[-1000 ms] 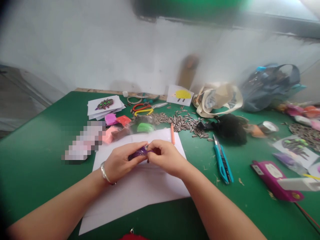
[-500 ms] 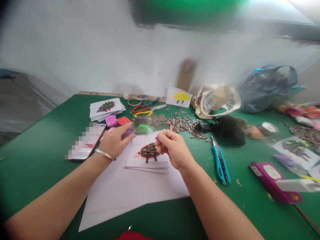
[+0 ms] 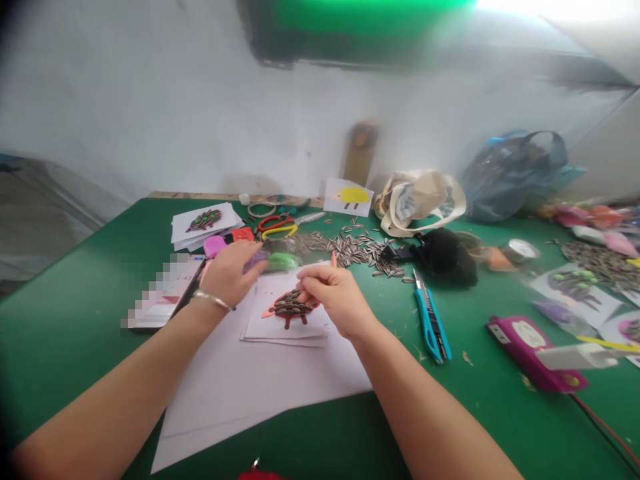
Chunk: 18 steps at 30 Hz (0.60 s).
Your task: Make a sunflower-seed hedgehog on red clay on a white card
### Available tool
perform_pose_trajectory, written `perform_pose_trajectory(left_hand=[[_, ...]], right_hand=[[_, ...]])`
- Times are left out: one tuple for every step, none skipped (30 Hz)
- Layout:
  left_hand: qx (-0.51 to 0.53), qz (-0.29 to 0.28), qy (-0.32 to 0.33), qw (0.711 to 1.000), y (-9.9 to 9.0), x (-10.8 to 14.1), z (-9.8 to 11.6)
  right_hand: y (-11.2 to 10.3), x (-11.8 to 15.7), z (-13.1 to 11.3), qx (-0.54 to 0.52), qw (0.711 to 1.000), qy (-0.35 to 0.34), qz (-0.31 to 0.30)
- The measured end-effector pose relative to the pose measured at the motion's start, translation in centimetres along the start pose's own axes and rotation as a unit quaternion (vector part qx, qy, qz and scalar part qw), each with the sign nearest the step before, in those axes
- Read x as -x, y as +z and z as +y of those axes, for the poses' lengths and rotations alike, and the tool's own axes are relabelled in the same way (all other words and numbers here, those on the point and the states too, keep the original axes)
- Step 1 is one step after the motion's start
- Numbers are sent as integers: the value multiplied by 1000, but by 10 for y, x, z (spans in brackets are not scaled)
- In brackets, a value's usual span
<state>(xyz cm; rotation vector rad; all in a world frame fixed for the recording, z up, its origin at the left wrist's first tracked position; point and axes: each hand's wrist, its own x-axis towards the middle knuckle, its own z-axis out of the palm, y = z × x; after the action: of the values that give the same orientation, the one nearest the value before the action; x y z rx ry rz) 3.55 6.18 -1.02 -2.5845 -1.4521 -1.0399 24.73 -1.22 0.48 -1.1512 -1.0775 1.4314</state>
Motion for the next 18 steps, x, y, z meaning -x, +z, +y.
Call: perform_pose_trajectory(left_hand=[[40,35,-32,998,-6,5,9],[92,45,-79,992,-11,11,18],[160,23,-136,977,-16,16,29],[245,-16,-189,951,-19,21,38],[331,-55,-227,914,-21,26,48],[412,-83,-262,869,-22,30,56],[485,-109,-298,815,-21,34,63],[543,-130,-334,759,-19,37,68],[591,-144,-360,707,-18,39,73],[623,-161,-379,665,-16,40,76],[647,-183,-384,633,-15,41,79],[669,-191,-389,603,-15,42,80],[686,-197,-393,580,-15,42,81],[701,-200,-392,562,-16,41,81],[713,-202,-390,547,-17,41,80],[721,-203,-389,536,-18,41,79],[727,-203,-389,528,-18,41,78],[730,-202,-392,523,-18,41,76]], right_hand=[[2,0,0,15,1000,-3,-5],[3,1,0,35,999,-6,-8],[5,3,0,62,998,-11,-9],[8,5,0,97,995,-21,-7],[10,7,0,141,989,-38,-4],[12,9,0,189,980,-64,2],[13,11,1,237,966,-101,8],[15,13,2,280,949,-147,14],[16,14,3,316,928,-195,18],[17,15,4,344,907,-241,20],[18,15,5,364,888,-281,20],[19,15,6,377,872,-313,19],[19,15,8,384,860,-336,17],[20,14,9,389,851,-354,18],[20,14,10,392,844,-367,21],[21,13,11,394,839,-375,24],[21,12,13,397,836,-378,25],[21,11,14,399,836,-377,24]])
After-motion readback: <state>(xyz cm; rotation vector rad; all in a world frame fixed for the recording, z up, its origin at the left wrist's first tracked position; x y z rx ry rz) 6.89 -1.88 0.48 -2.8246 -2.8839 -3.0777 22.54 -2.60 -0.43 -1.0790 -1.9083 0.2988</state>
